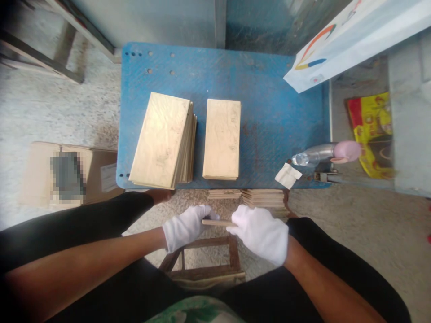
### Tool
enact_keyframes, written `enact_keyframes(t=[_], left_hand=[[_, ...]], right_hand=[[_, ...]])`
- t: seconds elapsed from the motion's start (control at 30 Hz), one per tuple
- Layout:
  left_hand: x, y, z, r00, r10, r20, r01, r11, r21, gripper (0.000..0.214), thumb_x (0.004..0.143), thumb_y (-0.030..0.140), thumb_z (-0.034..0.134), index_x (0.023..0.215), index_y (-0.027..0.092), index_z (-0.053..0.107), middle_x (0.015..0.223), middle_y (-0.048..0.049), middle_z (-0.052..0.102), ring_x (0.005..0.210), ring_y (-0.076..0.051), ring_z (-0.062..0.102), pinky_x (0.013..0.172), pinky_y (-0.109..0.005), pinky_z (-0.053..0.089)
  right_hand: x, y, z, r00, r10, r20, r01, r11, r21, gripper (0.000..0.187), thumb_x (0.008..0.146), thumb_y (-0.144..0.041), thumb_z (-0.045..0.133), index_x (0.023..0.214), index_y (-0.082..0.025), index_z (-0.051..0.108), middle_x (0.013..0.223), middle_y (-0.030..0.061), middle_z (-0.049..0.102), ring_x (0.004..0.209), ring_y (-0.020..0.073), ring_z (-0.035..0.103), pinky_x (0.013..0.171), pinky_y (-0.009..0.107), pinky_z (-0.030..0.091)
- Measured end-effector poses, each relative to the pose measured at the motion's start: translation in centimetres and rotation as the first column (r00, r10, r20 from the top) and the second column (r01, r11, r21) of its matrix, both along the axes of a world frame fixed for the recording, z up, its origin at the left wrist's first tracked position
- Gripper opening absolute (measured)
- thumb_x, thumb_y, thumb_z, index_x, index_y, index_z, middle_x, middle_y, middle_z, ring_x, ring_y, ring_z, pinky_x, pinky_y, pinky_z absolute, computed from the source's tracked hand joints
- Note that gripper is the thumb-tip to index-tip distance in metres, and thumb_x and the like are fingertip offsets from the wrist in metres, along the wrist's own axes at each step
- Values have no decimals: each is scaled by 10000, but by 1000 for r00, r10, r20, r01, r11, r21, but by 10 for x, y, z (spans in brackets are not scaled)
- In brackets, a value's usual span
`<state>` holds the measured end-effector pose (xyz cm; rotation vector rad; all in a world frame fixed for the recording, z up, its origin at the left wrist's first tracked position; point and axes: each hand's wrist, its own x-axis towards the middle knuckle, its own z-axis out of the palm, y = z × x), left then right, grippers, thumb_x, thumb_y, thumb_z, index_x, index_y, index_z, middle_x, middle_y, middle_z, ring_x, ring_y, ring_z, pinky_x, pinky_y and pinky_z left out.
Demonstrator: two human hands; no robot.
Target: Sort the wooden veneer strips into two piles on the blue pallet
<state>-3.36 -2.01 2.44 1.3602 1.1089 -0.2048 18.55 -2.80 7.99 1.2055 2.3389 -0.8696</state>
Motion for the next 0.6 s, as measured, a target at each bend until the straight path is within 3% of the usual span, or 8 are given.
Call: enact_keyframes(t=[0.1, 0.23, 0.47, 0.6], left_hand=[[-3, 11, -3, 969, -234, -84, 238, 971, 37, 324, 751, 220, 561, 1057, 171, 657, 911, -74, 692, 835, -202, 648, 770, -276, 474], [-8, 20, -2, 841, -450, -300, 492, 867, 79, 471, 748, 373, 587, 1111, 75, 616, 983, -194, 680, 891, -324, 658, 756, -368, 498], [-8, 26, 23, 704, -670, -236, 700, 711, 71, 348, 798, 285, 566, 995, 19, 670, 958, -247, 678, 921, -389, 650, 762, -448, 508], [-7, 26, 32, 682, -694, -231, 720, 693, 44, 314, 792, 231, 568, 996, 18, 676, 941, -242, 683, 905, -397, 651, 738, -463, 508]], right_hand=[[-8, -13, -16, 999, -10, 52, 8, 999, 45, 325, 965, -407, 363, 879, -190, 588, 837, 65, 582, 643, 165, 549, 490, 294, 255], [-12, -23, -42, 991, -27, 134, 20, 998, 52, 357, 979, -385, 307, 917, -165, 581, 884, 99, 589, 701, 184, 572, 519, 275, 276], [-3, -25, -76, 973, -62, 221, 48, 997, 66, 435, 984, -396, 256, 1070, -150, 603, 1003, 147, 604, 797, 216, 601, 585, 270, 339], [1, -24, -89, 970, -94, 225, 83, 995, 56, 423, 980, -391, 286, 1122, -148, 601, 1038, 160, 605, 829, 211, 605, 616, 266, 363]])
